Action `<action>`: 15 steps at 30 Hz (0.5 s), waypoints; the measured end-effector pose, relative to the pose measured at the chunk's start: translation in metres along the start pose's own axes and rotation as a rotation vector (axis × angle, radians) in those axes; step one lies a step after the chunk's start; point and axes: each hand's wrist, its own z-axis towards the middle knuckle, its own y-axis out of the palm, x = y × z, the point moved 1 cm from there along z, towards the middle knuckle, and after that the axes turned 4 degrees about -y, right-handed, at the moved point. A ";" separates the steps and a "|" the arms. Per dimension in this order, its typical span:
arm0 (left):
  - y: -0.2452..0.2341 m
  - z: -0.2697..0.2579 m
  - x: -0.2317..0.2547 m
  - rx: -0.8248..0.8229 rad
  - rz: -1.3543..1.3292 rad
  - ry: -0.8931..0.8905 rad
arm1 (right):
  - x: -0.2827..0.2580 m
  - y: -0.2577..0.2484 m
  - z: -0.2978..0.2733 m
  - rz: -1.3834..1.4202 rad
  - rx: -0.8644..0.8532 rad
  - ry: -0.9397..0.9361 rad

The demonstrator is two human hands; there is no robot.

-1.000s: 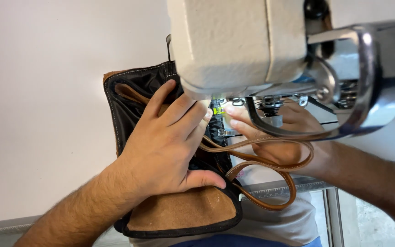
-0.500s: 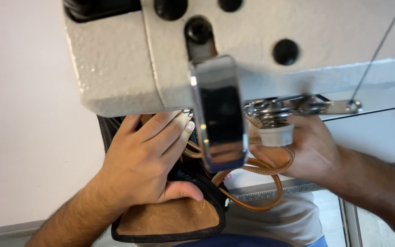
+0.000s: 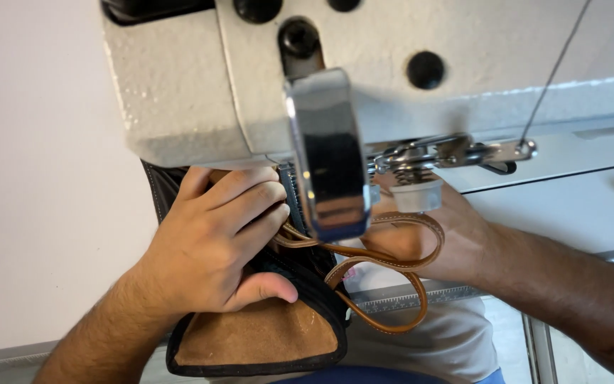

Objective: Sewing leather side panels together using an industrial sewing machine to construct a bag.

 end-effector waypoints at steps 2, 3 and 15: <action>-0.002 -0.005 -0.004 -0.002 -0.020 0.007 | 0.010 0.030 0.004 0.065 0.281 0.042; -0.002 -0.006 -0.006 -0.001 -0.022 0.006 | 0.010 0.023 0.008 0.064 0.284 0.043; -0.001 -0.018 -0.014 -0.129 0.126 0.033 | 0.008 0.020 0.020 0.045 0.059 -0.025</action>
